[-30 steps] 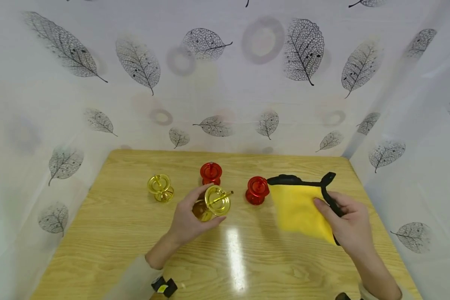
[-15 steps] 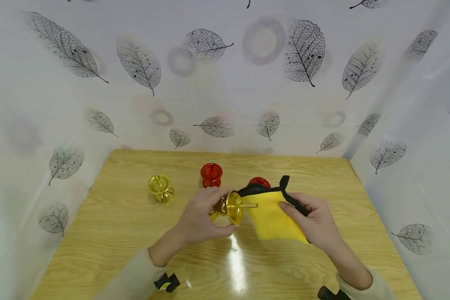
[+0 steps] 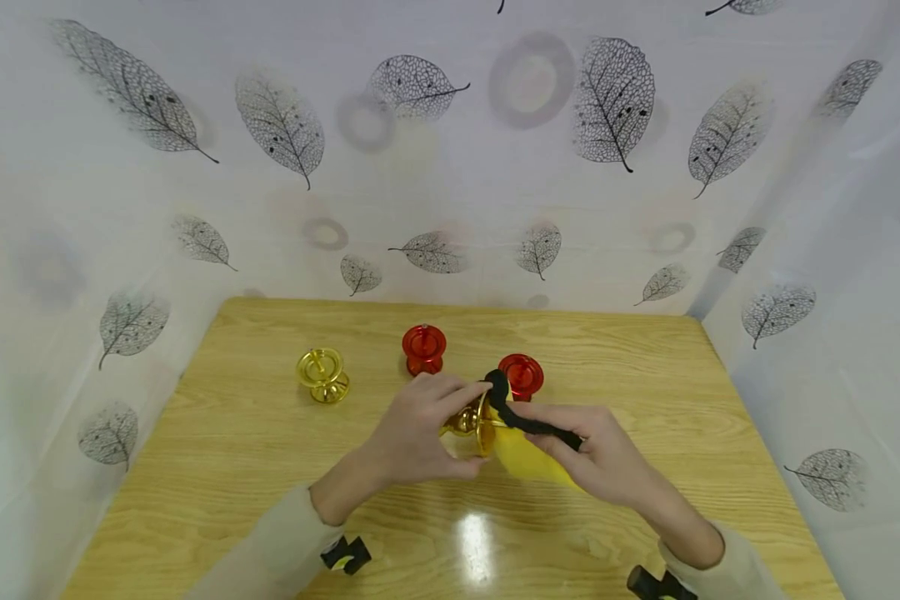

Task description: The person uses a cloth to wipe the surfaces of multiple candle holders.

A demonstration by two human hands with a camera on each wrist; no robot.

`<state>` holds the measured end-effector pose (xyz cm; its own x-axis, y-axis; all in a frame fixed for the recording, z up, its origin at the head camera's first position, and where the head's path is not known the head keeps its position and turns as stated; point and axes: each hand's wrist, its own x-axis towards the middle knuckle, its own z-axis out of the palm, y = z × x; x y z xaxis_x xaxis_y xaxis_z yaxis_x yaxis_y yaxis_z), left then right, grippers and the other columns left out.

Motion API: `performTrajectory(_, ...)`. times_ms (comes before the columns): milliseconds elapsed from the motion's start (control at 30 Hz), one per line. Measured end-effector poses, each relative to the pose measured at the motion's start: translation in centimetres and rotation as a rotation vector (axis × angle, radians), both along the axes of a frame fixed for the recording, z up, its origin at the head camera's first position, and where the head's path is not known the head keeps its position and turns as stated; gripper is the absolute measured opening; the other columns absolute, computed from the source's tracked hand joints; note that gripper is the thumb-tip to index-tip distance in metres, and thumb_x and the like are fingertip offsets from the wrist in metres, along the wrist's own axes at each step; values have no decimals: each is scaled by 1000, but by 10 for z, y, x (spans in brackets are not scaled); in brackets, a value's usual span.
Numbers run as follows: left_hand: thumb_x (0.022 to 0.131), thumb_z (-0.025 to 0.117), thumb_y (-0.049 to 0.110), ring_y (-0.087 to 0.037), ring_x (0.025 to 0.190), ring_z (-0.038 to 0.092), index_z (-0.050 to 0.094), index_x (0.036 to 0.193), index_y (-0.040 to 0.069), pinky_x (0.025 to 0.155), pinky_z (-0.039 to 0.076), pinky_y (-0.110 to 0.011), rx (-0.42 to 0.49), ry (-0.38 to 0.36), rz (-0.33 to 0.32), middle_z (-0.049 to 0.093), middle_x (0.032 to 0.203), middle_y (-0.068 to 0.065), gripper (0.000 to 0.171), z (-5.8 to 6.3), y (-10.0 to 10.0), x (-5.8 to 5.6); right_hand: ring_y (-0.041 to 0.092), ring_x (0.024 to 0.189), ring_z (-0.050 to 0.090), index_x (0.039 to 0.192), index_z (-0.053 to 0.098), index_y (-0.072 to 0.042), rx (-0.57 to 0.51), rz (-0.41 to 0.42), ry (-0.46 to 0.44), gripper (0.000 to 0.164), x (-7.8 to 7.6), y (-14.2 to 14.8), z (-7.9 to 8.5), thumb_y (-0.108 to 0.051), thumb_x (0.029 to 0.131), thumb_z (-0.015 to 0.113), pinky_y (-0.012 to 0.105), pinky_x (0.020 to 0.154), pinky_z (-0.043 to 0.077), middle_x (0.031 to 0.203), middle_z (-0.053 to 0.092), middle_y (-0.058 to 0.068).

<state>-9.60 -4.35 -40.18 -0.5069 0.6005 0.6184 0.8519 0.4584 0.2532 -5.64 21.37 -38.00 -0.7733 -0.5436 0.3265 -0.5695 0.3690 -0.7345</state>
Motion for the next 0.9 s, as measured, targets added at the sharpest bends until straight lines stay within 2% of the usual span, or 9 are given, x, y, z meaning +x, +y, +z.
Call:
performTrajectory(100,59,85,51,-8,81,53,62,126,11,73,44,-24,-17,7,-19,64,98,5,81,1,2,0,7,91,69,129,63,-13,119,39,195,38,0,-2,0,-6,91,64,8,69,50,122,69,9)
performTrajectory(167,59,85,53,-9,86,55,62,127,12,74,45,-24,-29,-4,-34,64,100,4,82,0,2,0,12,91,71,127,65,-13,228,46,380,32,1,-3,1,-12,95,60,10,69,52,123,69,9)
performTrajectory(267,59,86,54,-11,95,59,62,127,11,80,49,-27,-45,-22,-53,67,106,3,84,-1,2,0,15,90,73,123,68,-13,385,46,611,32,2,-6,2,-21,102,44,19,68,57,124,69,9)
performTrajectory(400,58,86,52,-13,99,61,62,127,11,86,51,-29,-55,-28,-58,69,108,2,83,-2,4,0,21,96,73,120,69,-11,494,50,763,46,3,-7,4,-23,104,28,30,72,60,122,69,10)
performTrajectory(500,59,86,53,-13,98,60,61,127,12,84,51,-29,-55,-19,-56,69,108,2,84,-2,6,0,21,95,73,118,70,-10,466,58,748,45,3,-5,5,-22,104,28,28,71,60,120,70,10)
performTrajectory(567,59,85,53,-13,96,59,61,128,12,82,50,-29,-51,-8,-55,68,106,2,84,-1,7,0,19,89,74,118,70,-10,405,64,696,44,2,-1,5,-22,104,30,20,66,57,119,71,10)
performTrajectory(700,58,85,51,-14,95,60,61,128,12,80,50,-29,-51,5,-52,68,105,1,84,1,8,0,5,68,64,119,69,-10,282,74,519,38,2,9,7,-23,104,37,4,54,37,119,70,11)
performTrajectory(800,58,85,49,-14,97,61,61,128,12,82,51,-30,-64,6,-48,68,107,2,84,1,7,0,4,72,64,121,68,-10,210,72,416,27,5,16,8,-13,99,53,1,55,32,120,70,12)
performTrajectory(900,58,85,49,-14,99,61,60,129,12,85,53,-31,-74,6,-48,68,108,2,84,1,6,0,8,81,69,122,67,-8,156,72,389,38,7,19,10,4,86,63,1,57,35,119,70,13)
